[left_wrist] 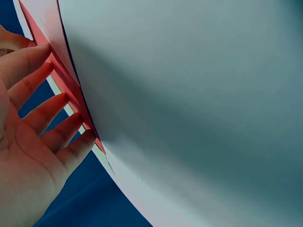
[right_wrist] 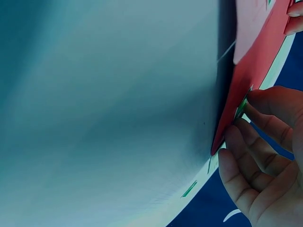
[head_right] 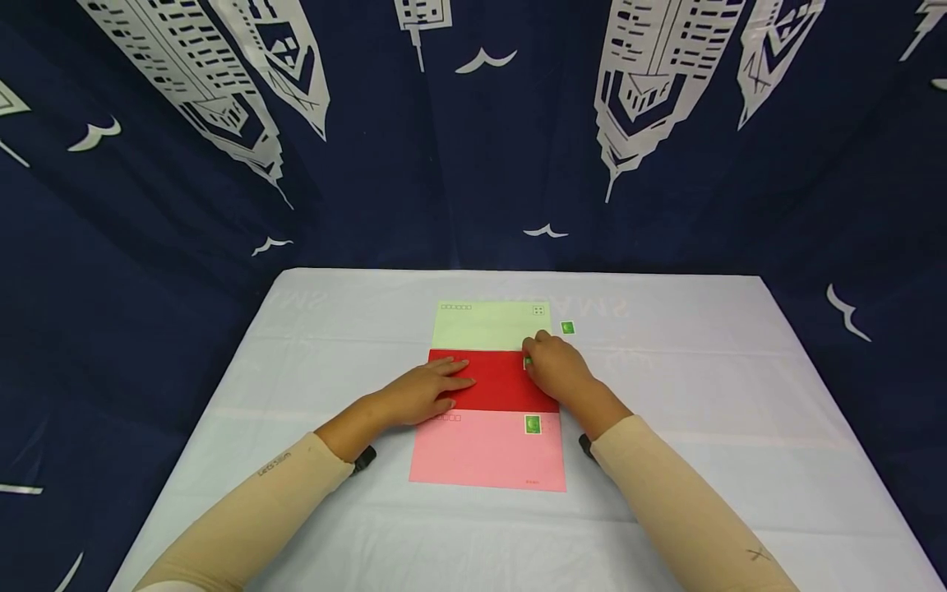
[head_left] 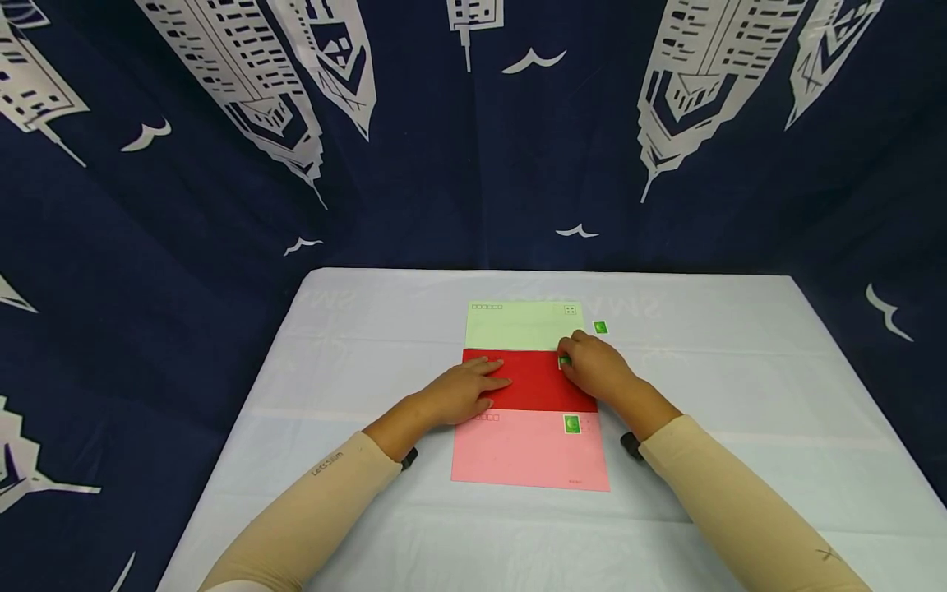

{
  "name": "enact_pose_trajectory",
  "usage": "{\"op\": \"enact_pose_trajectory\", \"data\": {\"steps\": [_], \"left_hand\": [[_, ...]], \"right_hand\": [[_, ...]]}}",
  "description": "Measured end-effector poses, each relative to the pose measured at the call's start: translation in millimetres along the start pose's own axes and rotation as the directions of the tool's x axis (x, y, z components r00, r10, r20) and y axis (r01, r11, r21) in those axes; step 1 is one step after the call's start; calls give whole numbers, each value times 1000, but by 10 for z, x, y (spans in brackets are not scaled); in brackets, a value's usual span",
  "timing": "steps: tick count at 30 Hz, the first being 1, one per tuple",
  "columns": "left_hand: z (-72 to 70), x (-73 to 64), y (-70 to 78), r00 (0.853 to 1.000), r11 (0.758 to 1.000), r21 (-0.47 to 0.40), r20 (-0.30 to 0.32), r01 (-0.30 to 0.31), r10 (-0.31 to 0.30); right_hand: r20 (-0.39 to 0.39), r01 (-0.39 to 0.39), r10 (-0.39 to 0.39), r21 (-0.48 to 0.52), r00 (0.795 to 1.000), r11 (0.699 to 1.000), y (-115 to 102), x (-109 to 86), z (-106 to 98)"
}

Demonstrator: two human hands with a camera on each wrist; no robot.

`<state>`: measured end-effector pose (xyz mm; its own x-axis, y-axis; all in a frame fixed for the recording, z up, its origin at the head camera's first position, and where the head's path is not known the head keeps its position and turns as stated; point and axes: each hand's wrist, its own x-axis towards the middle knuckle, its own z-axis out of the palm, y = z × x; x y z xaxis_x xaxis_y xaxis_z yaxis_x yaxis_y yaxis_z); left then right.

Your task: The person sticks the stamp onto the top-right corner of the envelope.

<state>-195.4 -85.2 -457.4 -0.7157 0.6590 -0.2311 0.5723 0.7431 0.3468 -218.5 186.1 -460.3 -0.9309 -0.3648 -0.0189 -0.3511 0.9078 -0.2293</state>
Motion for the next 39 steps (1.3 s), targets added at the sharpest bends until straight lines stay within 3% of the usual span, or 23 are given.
{"op": "enact_pose_trajectory", "data": {"steps": [8,15,25,39], "left_hand": [[-2,11,9,1000,1000,-30,-30,-3,2],[-14,9,20,997,996,-93,-71,19,-26],[-96,3,27,974,989,-145,-224,3,-36],[-158,28,-22,951,980,-197,-296,33,-92]], "right_hand": [[-6,2,-2,-7,1000,1000,-4,-8,1],[-2,-52,53,106,999,993,15,-54,-91],[-79,-63,77,163,994,985,56,-117,-169],[-121,-92,121,221,985,971,113,-205,-169]]}}
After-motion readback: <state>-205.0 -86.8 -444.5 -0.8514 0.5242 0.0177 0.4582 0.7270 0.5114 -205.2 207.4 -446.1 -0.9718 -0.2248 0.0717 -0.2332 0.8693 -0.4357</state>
